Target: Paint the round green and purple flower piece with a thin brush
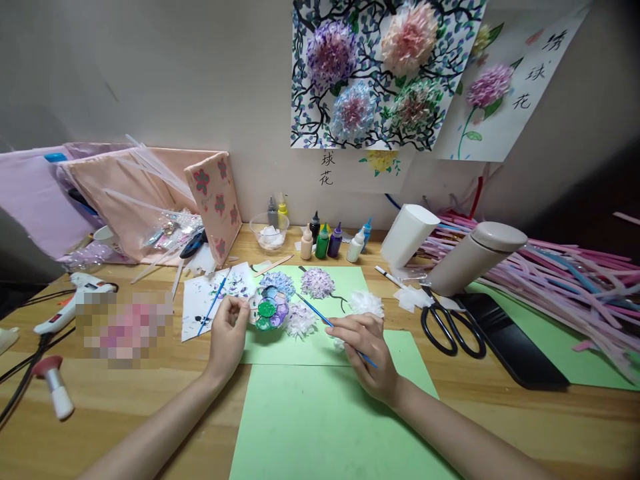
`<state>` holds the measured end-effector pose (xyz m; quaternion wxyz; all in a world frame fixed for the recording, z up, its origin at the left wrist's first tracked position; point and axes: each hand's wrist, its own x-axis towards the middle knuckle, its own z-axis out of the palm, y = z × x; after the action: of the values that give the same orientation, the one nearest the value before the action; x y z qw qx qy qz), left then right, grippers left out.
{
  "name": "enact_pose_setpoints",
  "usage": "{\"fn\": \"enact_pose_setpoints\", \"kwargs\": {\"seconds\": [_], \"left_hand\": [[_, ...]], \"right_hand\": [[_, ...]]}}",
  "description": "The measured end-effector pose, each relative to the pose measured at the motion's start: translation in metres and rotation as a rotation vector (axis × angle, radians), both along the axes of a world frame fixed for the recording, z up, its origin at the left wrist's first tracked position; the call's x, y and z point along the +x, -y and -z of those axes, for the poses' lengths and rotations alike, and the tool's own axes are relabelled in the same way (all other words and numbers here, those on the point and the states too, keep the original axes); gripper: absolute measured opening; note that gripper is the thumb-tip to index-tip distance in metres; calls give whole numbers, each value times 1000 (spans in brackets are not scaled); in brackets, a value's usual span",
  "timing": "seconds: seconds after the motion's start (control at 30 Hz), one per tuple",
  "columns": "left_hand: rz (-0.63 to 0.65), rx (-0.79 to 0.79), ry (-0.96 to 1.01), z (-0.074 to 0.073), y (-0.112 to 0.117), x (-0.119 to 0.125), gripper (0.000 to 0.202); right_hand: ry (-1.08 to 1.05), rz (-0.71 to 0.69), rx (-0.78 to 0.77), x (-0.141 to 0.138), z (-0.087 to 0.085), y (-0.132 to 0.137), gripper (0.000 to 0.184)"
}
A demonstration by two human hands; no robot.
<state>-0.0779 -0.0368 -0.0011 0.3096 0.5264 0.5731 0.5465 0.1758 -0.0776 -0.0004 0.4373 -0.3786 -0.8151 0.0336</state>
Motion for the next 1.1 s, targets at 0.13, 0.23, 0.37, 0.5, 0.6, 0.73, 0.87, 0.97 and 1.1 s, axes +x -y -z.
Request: {"fn": "enact_pose_setpoints", "kwargs": {"seconds": [0.13, 0.23, 0.37, 0.5, 0.6, 0.73, 0.87, 0.97, 1.1], "left_hand": [[19, 13, -1, -1, 1, 1, 24], [21, 9, 4, 0, 0, 0, 24], [18, 16, 18, 3, -1, -1, 24], [22, 10, 26, 2, -1, 1, 23], [24, 2, 26, 1, -1, 2, 23], [27, 11, 34, 2, -1, 2, 24], [31, 28, 39, 4, -1, 1, 24], [40, 32, 49, 3, -1, 0, 24], [36, 46, 41, 1, 1, 1, 23]], "right_hand": [[22, -20, 2, -1, 1, 1, 30], [27, -20, -14, 0, 2, 1, 31], [35, -34, -20, 0, 1, 2, 32], [29, -33, -27, -1, 0, 2, 37], [28, -27, -39, 0, 1, 2, 39], [36, -33, -39, 1, 3, 2, 39], [53, -41, -42, 0, 4, 2, 38], [65, -37, -39, -1, 3, 2, 37], [70, -35, -37, -1, 3, 2, 36]]}}
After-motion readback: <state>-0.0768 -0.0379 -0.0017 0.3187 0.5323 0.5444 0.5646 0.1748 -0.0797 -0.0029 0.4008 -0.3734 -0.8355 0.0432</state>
